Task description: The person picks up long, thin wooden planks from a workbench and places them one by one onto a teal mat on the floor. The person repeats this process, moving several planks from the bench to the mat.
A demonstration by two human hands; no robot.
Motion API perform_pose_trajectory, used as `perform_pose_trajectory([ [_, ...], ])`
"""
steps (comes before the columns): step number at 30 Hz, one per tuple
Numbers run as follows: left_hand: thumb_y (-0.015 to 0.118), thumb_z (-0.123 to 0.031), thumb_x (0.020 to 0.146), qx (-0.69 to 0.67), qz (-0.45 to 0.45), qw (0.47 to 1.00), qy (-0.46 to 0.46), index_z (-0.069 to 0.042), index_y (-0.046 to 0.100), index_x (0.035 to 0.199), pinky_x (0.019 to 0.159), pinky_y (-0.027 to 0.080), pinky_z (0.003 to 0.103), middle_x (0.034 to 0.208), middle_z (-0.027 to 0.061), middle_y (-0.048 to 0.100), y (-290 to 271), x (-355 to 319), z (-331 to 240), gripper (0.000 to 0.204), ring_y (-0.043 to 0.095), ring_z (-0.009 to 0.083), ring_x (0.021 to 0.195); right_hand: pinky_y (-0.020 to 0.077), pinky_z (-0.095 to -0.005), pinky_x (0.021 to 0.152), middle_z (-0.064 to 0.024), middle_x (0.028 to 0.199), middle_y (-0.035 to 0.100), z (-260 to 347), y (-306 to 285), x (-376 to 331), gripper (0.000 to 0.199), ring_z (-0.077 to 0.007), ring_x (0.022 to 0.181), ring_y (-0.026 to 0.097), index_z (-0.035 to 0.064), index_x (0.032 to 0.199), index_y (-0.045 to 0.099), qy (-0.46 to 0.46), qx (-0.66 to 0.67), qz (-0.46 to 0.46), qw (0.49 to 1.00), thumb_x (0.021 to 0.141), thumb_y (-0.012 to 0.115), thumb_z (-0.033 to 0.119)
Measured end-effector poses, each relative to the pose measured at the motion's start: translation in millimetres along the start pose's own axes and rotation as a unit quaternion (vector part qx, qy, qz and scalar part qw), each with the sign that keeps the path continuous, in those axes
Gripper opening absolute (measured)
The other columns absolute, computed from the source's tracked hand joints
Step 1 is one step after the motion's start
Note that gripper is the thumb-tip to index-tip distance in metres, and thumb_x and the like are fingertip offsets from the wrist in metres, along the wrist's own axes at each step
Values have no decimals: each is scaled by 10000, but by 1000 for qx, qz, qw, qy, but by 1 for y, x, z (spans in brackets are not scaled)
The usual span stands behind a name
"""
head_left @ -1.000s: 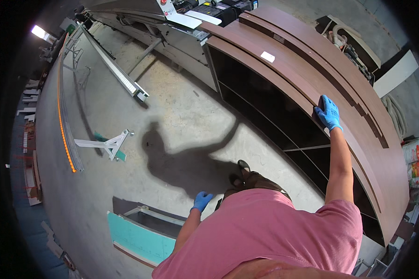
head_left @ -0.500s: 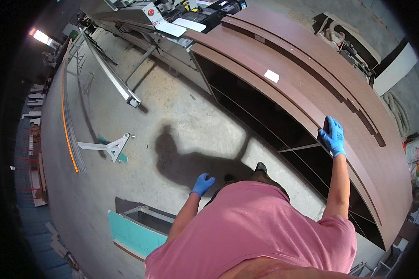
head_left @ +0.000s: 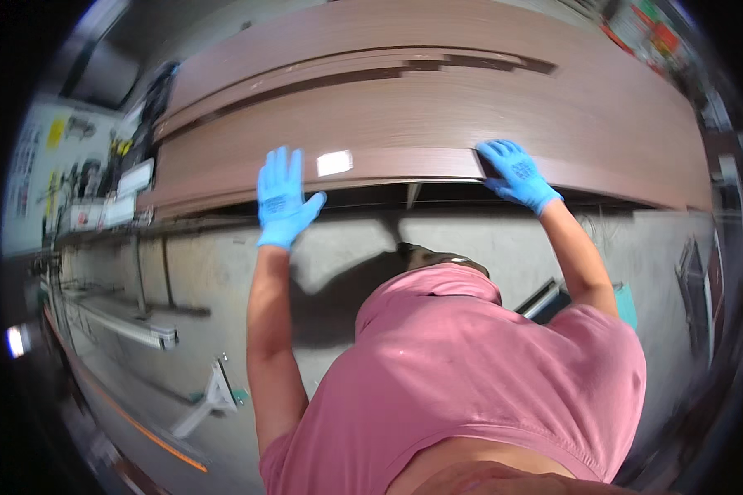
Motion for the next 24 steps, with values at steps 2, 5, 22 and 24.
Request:
perform_pose_trajectory([
  [2,853,-409,810,10,57,998,30,-113,364,1695,1334,177,575,1760,213,310,19,8,2,1054,225,420,1646,440,-497,1161,-192,1371,626,5,4,-12,724,-417,1316,571,85,1483,527,18,-2,10,1000,833,820,210],
  [5,875,-312,788,-28,135,986,90,-113,382,1683,1327,239,546,1690,219,427,53,16,23,1041,356,403,1588,484,-491,1092,-172,1298,647,14,18,-31,713,-401,1248,605,100,1460,533,78,-1,50,996,811,815,186],
  [22,905,-340,741,-130,12,991,14,-41,591,1479,1062,471,518,1283,168,622,-25,-106,-47,856,588,386,1190,436,-557,1224,-202,1528,590,35,-87,-51,702,-449,1397,553,47,1421,564,-76,-175,17,982,758,793,5],
  [24,901,-347,745,-131,-39,990,-16,-39,583,1494,1048,479,517,1285,171,622,-27,-128,-54,870,592,383,1185,423,-562,1241,-206,1539,583,37,-101,-29,710,-438,1411,550,39,1408,564,-118,-195,15,974,731,770,-29],
])
Point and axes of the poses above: each hand's wrist, its own x-axis towards the middle knuckle, its own y-axis out of the palm, z = x × y, the point moved 4 cm from there along x, towards the middle knuckle
